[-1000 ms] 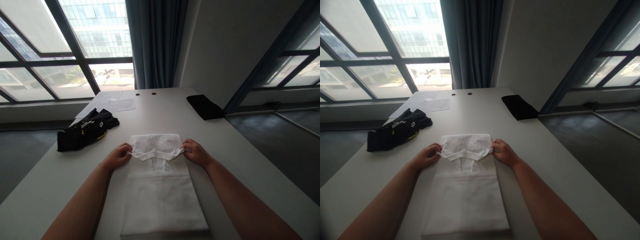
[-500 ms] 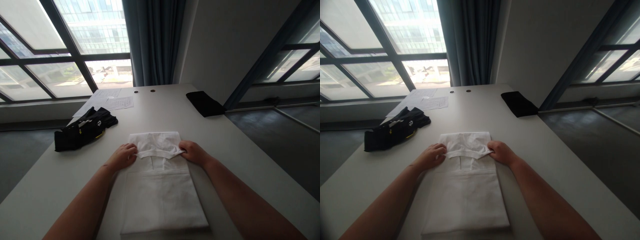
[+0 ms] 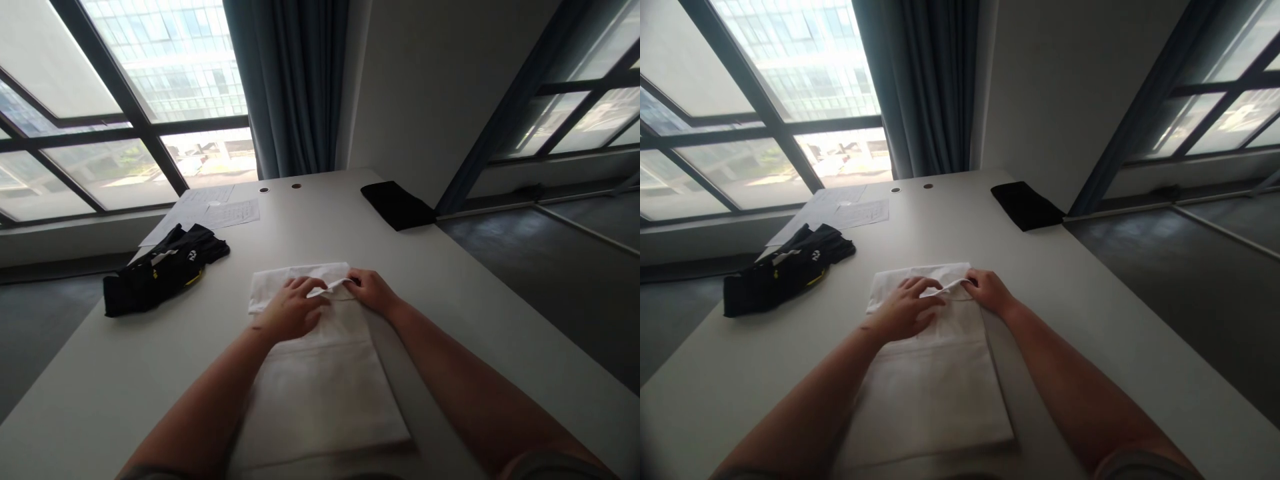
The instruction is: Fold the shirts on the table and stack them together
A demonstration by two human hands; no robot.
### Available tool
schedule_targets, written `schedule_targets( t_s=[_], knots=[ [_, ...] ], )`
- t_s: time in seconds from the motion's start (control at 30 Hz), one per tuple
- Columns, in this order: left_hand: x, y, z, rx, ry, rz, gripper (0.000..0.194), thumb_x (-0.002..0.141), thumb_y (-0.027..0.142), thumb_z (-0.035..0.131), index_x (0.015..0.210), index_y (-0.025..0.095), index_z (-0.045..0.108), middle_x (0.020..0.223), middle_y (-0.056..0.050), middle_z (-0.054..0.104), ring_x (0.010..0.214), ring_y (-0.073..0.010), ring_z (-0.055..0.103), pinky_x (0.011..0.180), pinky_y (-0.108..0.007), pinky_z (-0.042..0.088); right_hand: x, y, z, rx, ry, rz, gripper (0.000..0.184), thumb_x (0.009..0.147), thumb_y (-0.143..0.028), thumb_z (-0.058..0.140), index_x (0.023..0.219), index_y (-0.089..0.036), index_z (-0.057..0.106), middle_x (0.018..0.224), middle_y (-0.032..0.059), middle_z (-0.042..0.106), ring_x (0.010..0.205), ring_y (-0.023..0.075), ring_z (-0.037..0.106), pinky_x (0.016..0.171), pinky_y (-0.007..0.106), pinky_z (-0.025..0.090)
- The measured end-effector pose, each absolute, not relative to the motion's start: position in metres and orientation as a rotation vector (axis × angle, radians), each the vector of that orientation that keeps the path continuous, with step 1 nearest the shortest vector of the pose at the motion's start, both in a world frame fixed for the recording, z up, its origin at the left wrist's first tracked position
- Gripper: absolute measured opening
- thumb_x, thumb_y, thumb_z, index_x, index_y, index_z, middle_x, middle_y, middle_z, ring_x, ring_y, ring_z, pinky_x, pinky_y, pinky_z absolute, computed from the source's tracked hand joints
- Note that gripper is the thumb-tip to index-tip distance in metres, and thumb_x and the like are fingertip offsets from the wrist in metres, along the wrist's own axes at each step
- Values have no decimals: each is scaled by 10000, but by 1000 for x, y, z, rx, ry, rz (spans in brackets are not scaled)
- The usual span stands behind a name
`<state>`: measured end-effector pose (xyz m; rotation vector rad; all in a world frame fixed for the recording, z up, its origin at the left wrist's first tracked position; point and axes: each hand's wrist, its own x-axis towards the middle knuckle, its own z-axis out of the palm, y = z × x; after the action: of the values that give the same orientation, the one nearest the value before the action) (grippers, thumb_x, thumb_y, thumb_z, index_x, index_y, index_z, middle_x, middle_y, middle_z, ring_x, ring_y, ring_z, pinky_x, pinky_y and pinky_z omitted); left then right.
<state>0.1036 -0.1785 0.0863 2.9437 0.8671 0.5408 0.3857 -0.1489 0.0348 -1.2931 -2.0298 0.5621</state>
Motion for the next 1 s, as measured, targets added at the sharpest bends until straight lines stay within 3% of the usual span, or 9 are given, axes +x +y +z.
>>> schedule_targets(
  t_s=[0.1,0.2,0.3,0.4,0.53,0.73,0.9,1.0],
  knots=[
    [133,-168,72,2988,872,502,245,938,253,652,1154,278,765,1523,-85,553,1381,-321,486,1118,-536,440,391,-152,33,-1292,-2003,559,259,930,-427,626,807,-199,621,694,-20,607,626,138,512,618,253,371],
    [143,-155,51,2975,980,550,177,972,232,619,981,253,795,1468,-74,607,1358,-307,505,1097,-530,443,399,-155,31,-1288,-1995,553,178,880,-359,657,814,-211,584,695,-32,578,618,132,506,610,249,378],
    [143,-150,39,2981,1028,611,175,984,247,623,933,258,790,1377,-68,658,1297,-285,542,1075,-507,441,403,-155,31,-1243,-2012,572,128,843,-290,653,797,-218,558,718,-26,585,631,134,508,608,247,387],
    [139,-149,38,3001,1035,639,183,1006,257,597,952,262,771,1308,-53,695,1234,-260,576,1058,-483,437,405,-154,33,-1199,-2027,577,100,807,-233,636,776,-221,541,735,-17,589,654,139,510,617,250,392],
    [130,-147,43,3016,887,594,212,1039,270,532,1021,246,741,1377,-46,679,1234,-248,588,1038,-452,452,404,-156,35,-1139,-2044,547,115,735,-138,577,782,-228,522,742,-18,553,677,148,505,652,260,403],
    [124,-152,45,2910,765,484,174,963,237,576,1066,247,715,1337,-73,695,1209,-238,633,1057,-424,475,406,-163,43,-991,-2285,578,181,689,-73,567,780,-225,530,815,13,568,778,181,524,741,291,425],
    [126,-158,43,2773,794,492,323,941,400,657,1226,249,659,1150,-89,749,1108,-252,689,1035,-408,502,414,-162,45,-946,-2410,694,63,826,-188,676,775,-210,646,858,31,634,814,189,577,777,305,454],
    [128,-160,42,2752,776,476,353,954,457,654,1241,250,669,1134,-83,749,1076,-250,692,991,-391,523,416,-155,39,-995,-2364,623,191,934,-328,658,789,-213,706,844,47,664,829,206,605,806,336,484]
  ],
)
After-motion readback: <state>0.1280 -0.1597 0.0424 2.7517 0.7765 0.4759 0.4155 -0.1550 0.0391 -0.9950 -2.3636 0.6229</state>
